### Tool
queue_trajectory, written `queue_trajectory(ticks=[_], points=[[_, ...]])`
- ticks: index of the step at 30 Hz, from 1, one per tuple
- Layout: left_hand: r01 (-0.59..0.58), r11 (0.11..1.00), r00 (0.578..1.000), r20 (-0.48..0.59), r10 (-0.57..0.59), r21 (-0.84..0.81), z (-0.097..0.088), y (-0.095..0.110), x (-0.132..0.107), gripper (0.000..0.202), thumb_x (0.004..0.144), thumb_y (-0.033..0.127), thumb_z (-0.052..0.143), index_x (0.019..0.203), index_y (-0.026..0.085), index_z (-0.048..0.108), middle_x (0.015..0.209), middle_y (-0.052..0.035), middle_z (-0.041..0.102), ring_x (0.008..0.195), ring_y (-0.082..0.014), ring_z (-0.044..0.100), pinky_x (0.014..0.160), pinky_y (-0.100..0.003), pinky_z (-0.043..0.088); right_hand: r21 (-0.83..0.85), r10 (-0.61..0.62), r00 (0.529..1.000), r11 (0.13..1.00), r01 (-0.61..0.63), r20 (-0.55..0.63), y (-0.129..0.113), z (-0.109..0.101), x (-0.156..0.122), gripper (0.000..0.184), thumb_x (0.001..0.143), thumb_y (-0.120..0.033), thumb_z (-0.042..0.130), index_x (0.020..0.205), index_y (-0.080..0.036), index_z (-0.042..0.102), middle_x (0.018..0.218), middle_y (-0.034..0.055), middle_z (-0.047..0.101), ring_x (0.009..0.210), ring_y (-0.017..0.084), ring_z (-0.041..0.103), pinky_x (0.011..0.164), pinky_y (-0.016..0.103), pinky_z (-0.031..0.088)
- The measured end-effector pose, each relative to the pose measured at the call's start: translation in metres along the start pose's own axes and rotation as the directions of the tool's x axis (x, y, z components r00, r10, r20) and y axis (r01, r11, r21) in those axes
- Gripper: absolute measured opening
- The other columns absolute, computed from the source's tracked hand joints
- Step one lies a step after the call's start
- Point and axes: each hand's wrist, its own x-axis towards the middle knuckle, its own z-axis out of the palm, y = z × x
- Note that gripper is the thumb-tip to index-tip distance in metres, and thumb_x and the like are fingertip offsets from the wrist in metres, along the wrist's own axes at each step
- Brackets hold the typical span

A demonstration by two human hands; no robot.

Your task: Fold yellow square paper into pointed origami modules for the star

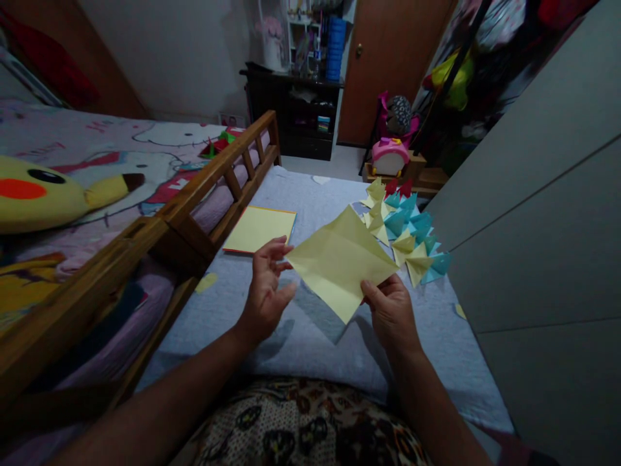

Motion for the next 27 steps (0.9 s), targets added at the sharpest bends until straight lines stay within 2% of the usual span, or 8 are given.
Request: queue_trajectory(ticks=[2, 4, 7, 10, 14, 18, 24, 27], points=[[0.257, 0.94, 0.966, 0.025, -0.258, -0.222, 0.005, 0.002, 0.002, 0.064, 0.08, 0.032, 0.068, 0.137, 0.03, 0.038, 0.131, -0.0081, 0.053, 0.093, -0.017, 0.062, 0.067, -0.025, 0.052, -0.011, 0.001, 1.0, 1.0, -0.001, -0.002, 0.003, 0.002, 0.001, 0.038, 0.069, -0.027, 0.084, 0.101, -0.021, 0.065, 0.092, 0.0012, 0.073, 0.068, 0.014, 0.062, 0.054, 0.023, 0.05], [0.505, 0.814, 0.862, 0.125, -0.491, -0.287, 0.009, 0.004, 0.007, 0.052, 0.083, 0.036, 0.069, 0.13, 0.027, 0.047, 0.1, -0.0013, 0.062, 0.059, -0.0075, 0.052, 0.048, -0.017, 0.037, -0.018, -0.005, 1.0, 1.0, 0.005, 0.001, 0.006, 0.003, 0.001, 0.039, 0.069, -0.028, 0.083, 0.102, -0.021, 0.064, 0.093, 0.0016, 0.073, 0.072, 0.015, 0.064, 0.058, 0.025, 0.052], [0.642, 0.701, 0.764, 0.185, -0.618, -0.31, 0.01, 0.006, 0.017, 0.031, 0.081, 0.041, 0.071, 0.098, 0.018, 0.061, 0.073, 0.0054, 0.053, 0.042, -0.0017, 0.035, 0.04, -0.016, 0.021, -0.056, -0.031, 0.999, 0.998, 0.033, 0.03, 0.007, -0.002, 0.005, 0.041, 0.071, -0.03, 0.081, 0.107, -0.022, 0.062, 0.099, 0.0034, 0.073, 0.089, 0.019, 0.068, 0.076, 0.032, 0.056], [0.676, 0.67, 0.734, 0.195, -0.651, -0.305, 0.007, 0.006, 0.024, 0.031, 0.075, 0.043, 0.076, 0.084, 0.016, 0.061, 0.065, 0.0066, 0.052, 0.04, -0.0018, 0.037, 0.038, -0.015, 0.019, -0.263, -0.115, 0.993, 0.958, 0.116, 0.018, -0.001, -0.013, 0.01, 0.045, 0.074, -0.031, 0.077, 0.115, -0.023, 0.059, 0.105, 0.005, 0.071, 0.091, 0.021, 0.067, 0.079, 0.036, 0.055], [0.653, 0.693, 0.754, 0.178, -0.632, -0.307, 0.003, 0.002, 0.026, 0.034, 0.073, 0.043, 0.079, 0.085, 0.017, 0.061, 0.069, 0.0025, 0.064, 0.052, -0.0093, 0.058, 0.043, -0.017, 0.037, -0.689, -0.415, 0.892, 0.595, 0.414, 0.177, -0.02, -0.022, 0.015, 0.048, 0.078, -0.024, 0.072, 0.124, -0.026, 0.06, 0.122, 0.0074, 0.063, 0.09, 0.02, 0.061, 0.076, 0.036, 0.054], [0.546, 0.771, 0.838, 0.195, -0.51, -0.328, 0.0, -0.002, 0.028, 0.024, 0.079, 0.036, 0.077, 0.088, 0.018, 0.063, 0.096, -0.0045, 0.074, 0.087, -0.017, 0.07, 0.079, -0.029, 0.055, -0.706, -0.516, 0.734, 0.305, 0.639, 0.441, -0.031, -0.017, 0.015, 0.031, 0.088, -0.012, 0.059, 0.114, -0.026, 0.068, 0.116, 0.0073, 0.066, 0.094, 0.019, 0.065, 0.072, 0.032, 0.055], [0.291, 0.936, 0.946, 0.207, -0.251, -0.196, -0.006, -0.008, 0.032, 0.011, 0.077, 0.017, 0.071, 0.078, 0.02, 0.061, 0.108, -0.004, 0.071, 0.108, -0.0212, 0.064, 0.091, -0.036, 0.051, -0.724, -0.619, 0.527, -0.101, 0.682, 0.583, -0.024, -0.015, 0.016, 0.029, 0.088, -0.008, 0.06, 0.107, -0.028, 0.071, 0.133, 0.0083, 0.063, 0.121, 0.029, 0.057, 0.102, 0.053, 0.043], [0.188, 0.979, 0.947, 0.28, -0.159, -0.081, -0.01, -0.018, 0.03, 0.01, 0.081, 0.014, 0.065, 0.076, 0.021, 0.06, 0.109, -0.0042, 0.069, 0.109, -0.0215, 0.062, 0.097, -0.041, 0.049, -0.692, -0.609, 0.481, -0.161, 0.703, 0.631, -0.017, -0.02, 0.015, 0.031, 0.091, -0.01, 0.06, 0.113, -0.03, 0.07, 0.139, 0.0066, 0.06, 0.133, 0.029, 0.049, 0.111, 0.055, 0.033]])
